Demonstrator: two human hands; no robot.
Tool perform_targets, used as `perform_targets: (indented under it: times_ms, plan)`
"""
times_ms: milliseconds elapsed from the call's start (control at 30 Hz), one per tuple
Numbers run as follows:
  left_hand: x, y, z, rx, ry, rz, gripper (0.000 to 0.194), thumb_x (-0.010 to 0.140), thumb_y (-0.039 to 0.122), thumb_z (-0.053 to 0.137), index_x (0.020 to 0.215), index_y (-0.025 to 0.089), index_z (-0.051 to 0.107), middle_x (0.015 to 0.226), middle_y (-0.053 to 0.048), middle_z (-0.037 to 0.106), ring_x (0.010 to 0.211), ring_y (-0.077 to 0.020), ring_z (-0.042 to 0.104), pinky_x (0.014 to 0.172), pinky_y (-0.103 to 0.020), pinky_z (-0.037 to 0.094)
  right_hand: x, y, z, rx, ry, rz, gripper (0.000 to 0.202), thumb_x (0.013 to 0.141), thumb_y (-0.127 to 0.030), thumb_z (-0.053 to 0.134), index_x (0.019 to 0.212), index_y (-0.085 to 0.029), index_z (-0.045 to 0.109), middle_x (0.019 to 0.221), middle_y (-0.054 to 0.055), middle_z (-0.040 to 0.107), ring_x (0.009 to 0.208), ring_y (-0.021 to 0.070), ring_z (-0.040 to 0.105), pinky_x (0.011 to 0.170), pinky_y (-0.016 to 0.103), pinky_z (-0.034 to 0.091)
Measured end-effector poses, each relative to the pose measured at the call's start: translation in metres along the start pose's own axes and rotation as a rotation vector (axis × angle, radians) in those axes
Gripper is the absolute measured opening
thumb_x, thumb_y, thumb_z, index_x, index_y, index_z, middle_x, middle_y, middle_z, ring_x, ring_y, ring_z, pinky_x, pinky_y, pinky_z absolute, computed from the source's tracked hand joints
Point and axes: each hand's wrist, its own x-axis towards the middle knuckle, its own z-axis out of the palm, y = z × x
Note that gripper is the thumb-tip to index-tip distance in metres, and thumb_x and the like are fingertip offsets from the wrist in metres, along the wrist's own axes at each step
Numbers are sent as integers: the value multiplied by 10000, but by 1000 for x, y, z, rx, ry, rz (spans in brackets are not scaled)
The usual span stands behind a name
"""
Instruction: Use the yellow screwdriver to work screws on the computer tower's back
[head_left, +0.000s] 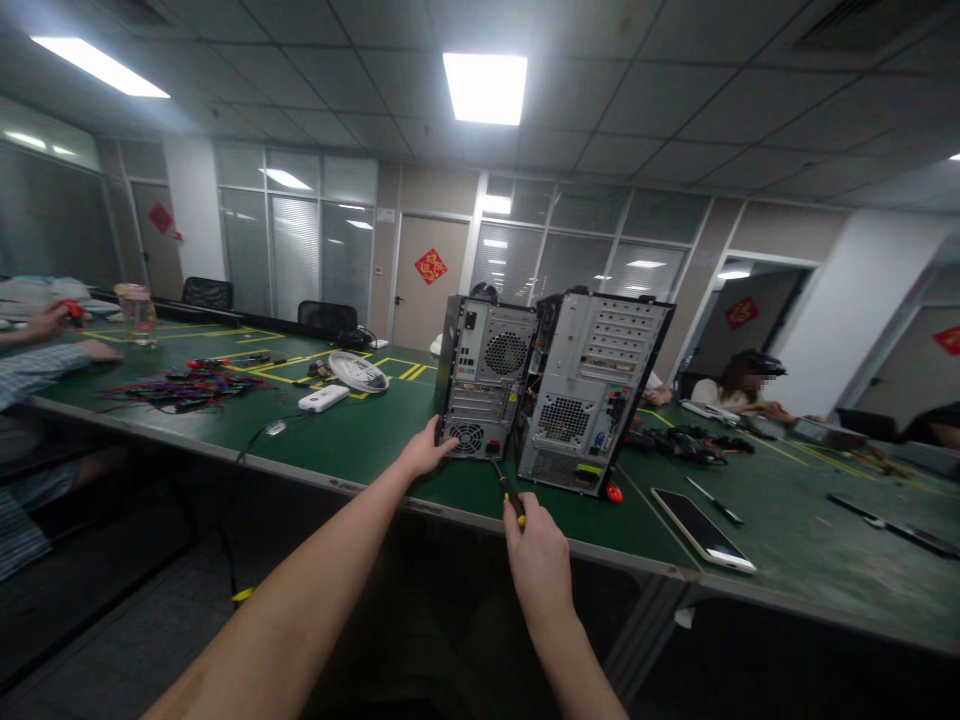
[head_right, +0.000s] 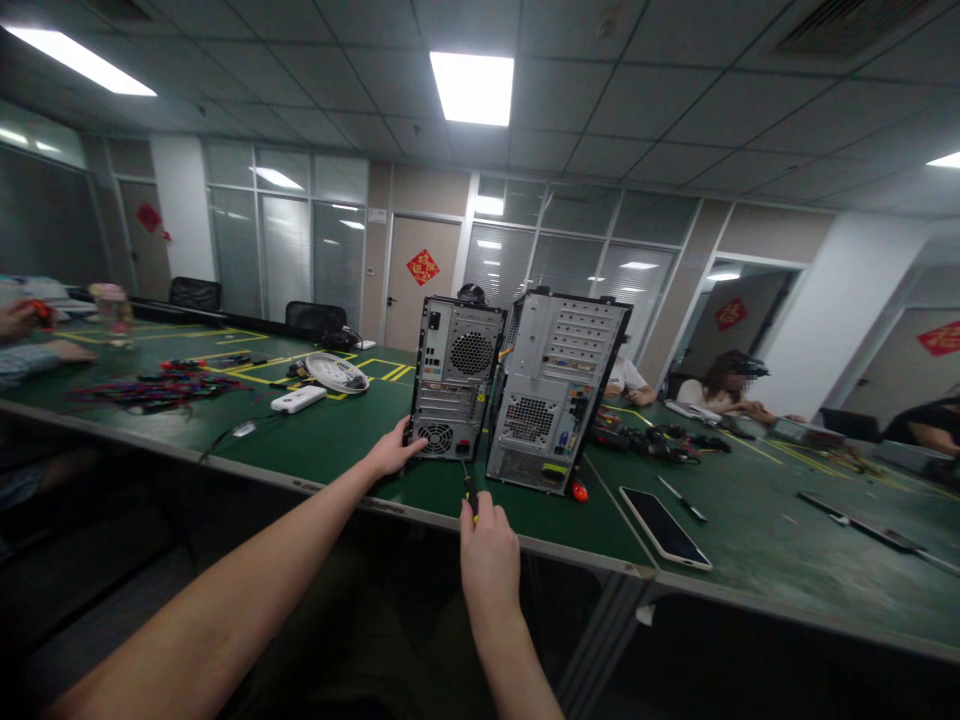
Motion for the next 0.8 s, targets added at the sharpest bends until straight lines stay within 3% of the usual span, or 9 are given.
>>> perform_targets:
  times_ms: [100, 233, 333, 533, 800]
  plan:
    - [0, -1, 0, 4, -4, 0, 869, 879, 556, 613, 1554, 142, 255, 1495, -181, 506, 1352, -302, 523, 1104, -368, 391, 0, 1, -1, 5, -14, -3, 160, 1014, -252, 514, 1072, -174, 641, 816, 34, 641, 729, 166, 647, 643, 240, 413]
    - [1, -1, 0, 12, -6, 2, 873, 883, 557, 603, 1559, 137, 245, 1491, -181, 512, 1355, -302, 520, 1108, -371, 389, 0, -1, -4, 83, 27, -19, 185, 969, -192, 550, 1112, -171, 665, 1027, 85, 649, 862, 192, 672, 732, 267, 473]
    - [1, -1, 0, 2, -6, 8, 866, 881, 551, 610, 1557, 142, 254, 1487, -175, 518, 1352, -300, 523, 1110, -366, 388, -1, -5, -5, 85, 24, 18, 247, 930, -137, 546, 1144, -167, 665, 1116, 104, 608, 856, 193, 677, 721, 275, 492]
    - [-2, 2, -2, -5, 1, -4, 868, 876, 553, 617, 1556, 145, 263, 1465, -181, 539, 1333, -307, 541, 1100, -377, 393, -1, -7, -9, 24, -54, 20, 232, 942, -155, 548, 1156, -161, 637, 1021, 90, 645, 822, 193, 682, 683, 268, 476]
    - [-2, 3, -2, 13, -13, -12, 881, 883, 557, 604, 1564, 133, 240, 1470, -188, 532, 1333, -309, 541, 1091, -378, 400, 3, -5, -19, -50, -190, 86, 25, 974, -181, 550, 961, -189, 570, 842, 42, 688, 730, 192, 681, 596, 259, 374]
